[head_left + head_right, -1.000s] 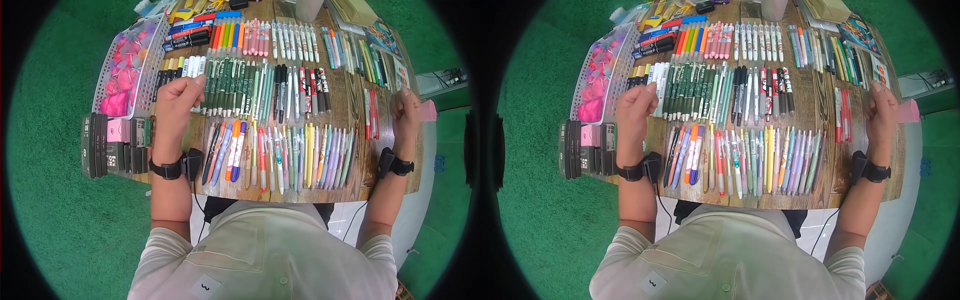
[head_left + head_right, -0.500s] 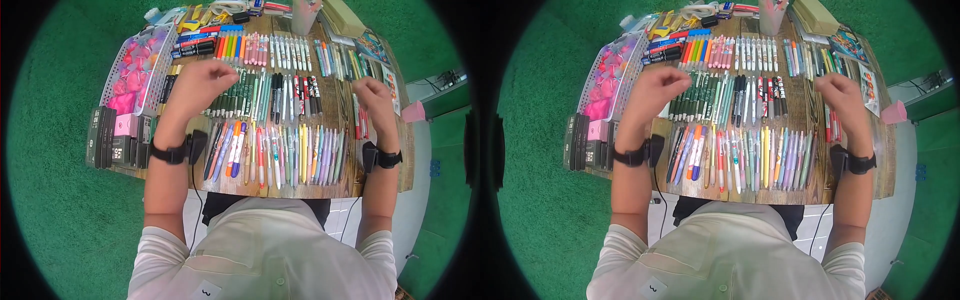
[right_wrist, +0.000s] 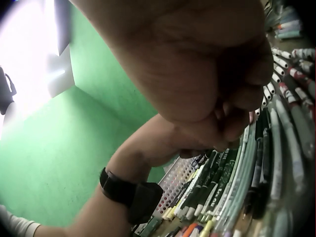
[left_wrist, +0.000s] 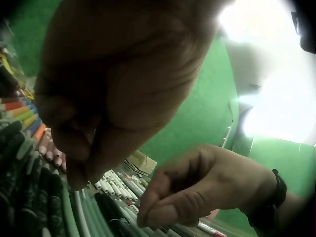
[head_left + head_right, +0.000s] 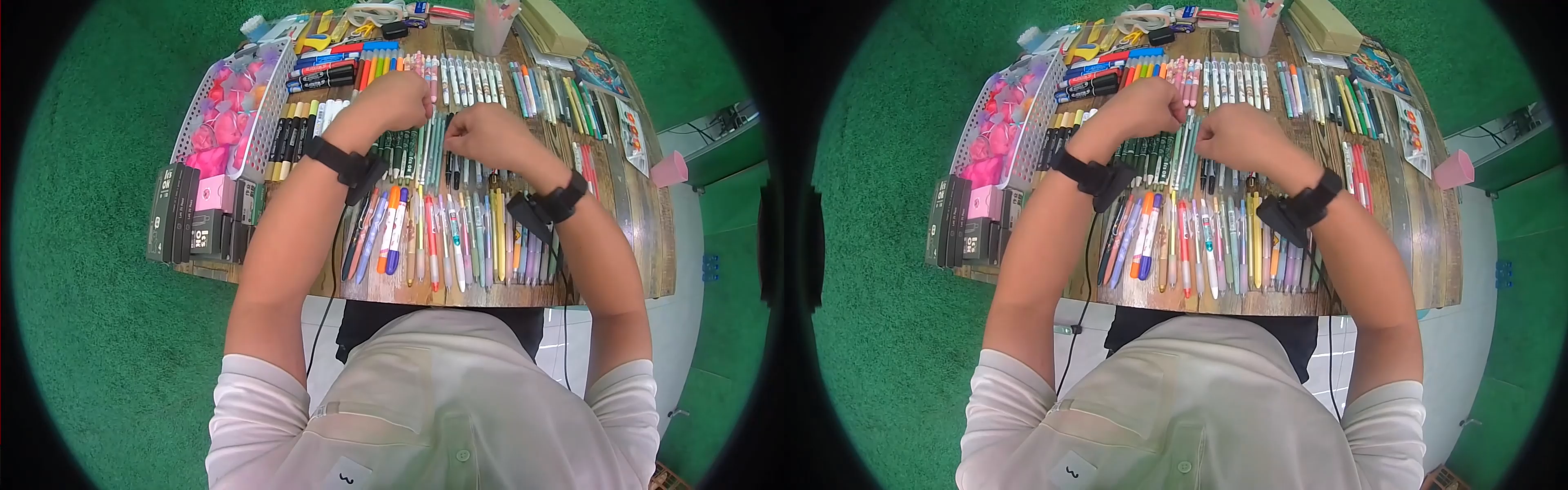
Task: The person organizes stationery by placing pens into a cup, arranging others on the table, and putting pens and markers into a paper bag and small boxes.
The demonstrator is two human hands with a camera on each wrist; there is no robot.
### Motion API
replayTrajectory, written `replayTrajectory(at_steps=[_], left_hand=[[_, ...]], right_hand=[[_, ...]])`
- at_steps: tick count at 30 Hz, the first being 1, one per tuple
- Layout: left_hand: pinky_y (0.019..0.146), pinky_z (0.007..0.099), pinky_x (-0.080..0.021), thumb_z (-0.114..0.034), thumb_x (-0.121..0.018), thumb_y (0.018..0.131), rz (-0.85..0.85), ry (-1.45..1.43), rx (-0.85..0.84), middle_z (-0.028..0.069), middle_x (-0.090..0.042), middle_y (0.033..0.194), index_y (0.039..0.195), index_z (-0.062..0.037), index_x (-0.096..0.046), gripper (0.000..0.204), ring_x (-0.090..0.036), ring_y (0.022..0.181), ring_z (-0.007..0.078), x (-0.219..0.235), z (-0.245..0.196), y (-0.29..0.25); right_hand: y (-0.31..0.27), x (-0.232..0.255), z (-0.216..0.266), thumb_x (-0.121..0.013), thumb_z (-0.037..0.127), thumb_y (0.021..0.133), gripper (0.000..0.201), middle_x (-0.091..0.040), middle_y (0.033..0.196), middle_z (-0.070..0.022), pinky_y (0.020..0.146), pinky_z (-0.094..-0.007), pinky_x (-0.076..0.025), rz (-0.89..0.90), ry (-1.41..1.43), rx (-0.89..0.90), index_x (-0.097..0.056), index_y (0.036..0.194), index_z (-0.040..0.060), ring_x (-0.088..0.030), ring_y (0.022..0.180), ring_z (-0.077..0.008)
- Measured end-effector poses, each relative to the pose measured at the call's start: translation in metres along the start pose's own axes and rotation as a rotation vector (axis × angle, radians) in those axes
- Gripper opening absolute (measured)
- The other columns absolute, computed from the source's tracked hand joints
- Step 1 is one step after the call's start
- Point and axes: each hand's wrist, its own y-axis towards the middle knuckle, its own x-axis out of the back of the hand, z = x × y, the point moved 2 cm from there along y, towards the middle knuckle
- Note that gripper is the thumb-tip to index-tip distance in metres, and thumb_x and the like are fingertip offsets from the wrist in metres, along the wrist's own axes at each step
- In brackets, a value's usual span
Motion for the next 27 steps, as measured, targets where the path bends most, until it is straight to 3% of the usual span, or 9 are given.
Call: replayTrajectory(at_steps=[4,9,11,14,24,27], left_hand=[[0.077,0.0378,-0.057,-0.012,-0.081,0.073,0.017,0.135,0.009,0.0123,-0.076,0.087,0.088,-0.0062,-0.079,0.016,-0.074,0.083,0.0261,-0.016,-0.006,-0.001],[0.073,0.0378,-0.057,-0.013,-0.079,0.072,-0.018,0.189,-0.024,0.0106,-0.075,0.079,0.084,-0.0073,-0.078,0.013,-0.074,0.077,0.0252,-0.016,-0.012,-0.007],[0.07,0.0377,-0.057,-0.013,-0.077,0.073,0.075,0.225,0.054,0.0092,-0.074,0.074,0.081,-0.0083,-0.076,0.009,-0.073,0.069,0.0236,-0.02,-0.011,-0.003],[0.068,0.0369,-0.057,-0.014,-0.077,0.074,0.051,0.221,0.043,0.0084,-0.073,0.07,0.08,-0.0091,-0.075,0.008,-0.072,0.063,0.0216,-0.023,-0.011,-0.003],[0.063,0.0336,-0.057,-0.01,-0.08,0.073,0.065,0.13,0.048,0.0066,-0.072,0.068,0.078,-0.0068,-0.074,0.008,-0.071,0.06,0.0167,-0.024,-0.012,0.0],[0.061,0.0326,-0.056,-0.008,-0.079,0.073,0.14,0.171,0.064,0.0065,-0.072,0.067,0.077,-0.0052,-0.073,0.009,-0.071,0.059,0.0165,-0.023,-0.008,0.001]], right_hand=[[-0.002,-0.011,0.009,-0.07,0.027,0.084,0.017,-0.076,0.09,-0.0105,0.078,-0.0445,-0.058,-0.021,-0.238,0.045,-0.08,0.092,0.0167,-0.073,0.088,-0.031],[-0.004,-0.011,0.006,-0.071,0.025,0.083,0.015,-0.076,0.09,-0.0091,0.077,-0.0445,-0.058,0.014,-0.235,0.042,-0.079,0.094,0.0177,-0.073,0.089,-0.0305],[-0.006,-0.01,0.005,-0.072,0.025,0.083,0.015,-0.076,0.089,-0.0089,0.077,-0.0445,-0.058,0.025,-0.227,0.027,-0.079,0.095,0.0177,-0.073,0.089,-0.0305],[-0.008,-0.012,0.001,-0.071,0.025,0.084,0.015,-0.076,0.089,-0.0089,0.077,-0.0449,-0.057,0.005,-0.19,0.013,-0.078,0.095,0.0169,-0.073,0.089,-0.0306],[-0.012,-0.013,-0.027,-0.073,0.029,0.086,0.017,-0.075,0.087,-0.0101,0.075,-0.0456,-0.057,-0.074,-0.201,0.02,-0.076,0.097,0.0161,-0.072,0.084,-0.0317],[-0.01,-0.013,-0.025,-0.072,0.029,0.086,0.018,-0.075,0.087,-0.0104,0.076,-0.0456,-0.057,-0.094,-0.197,0.023,-0.077,0.096,0.0147,-0.072,0.085,-0.0318]])
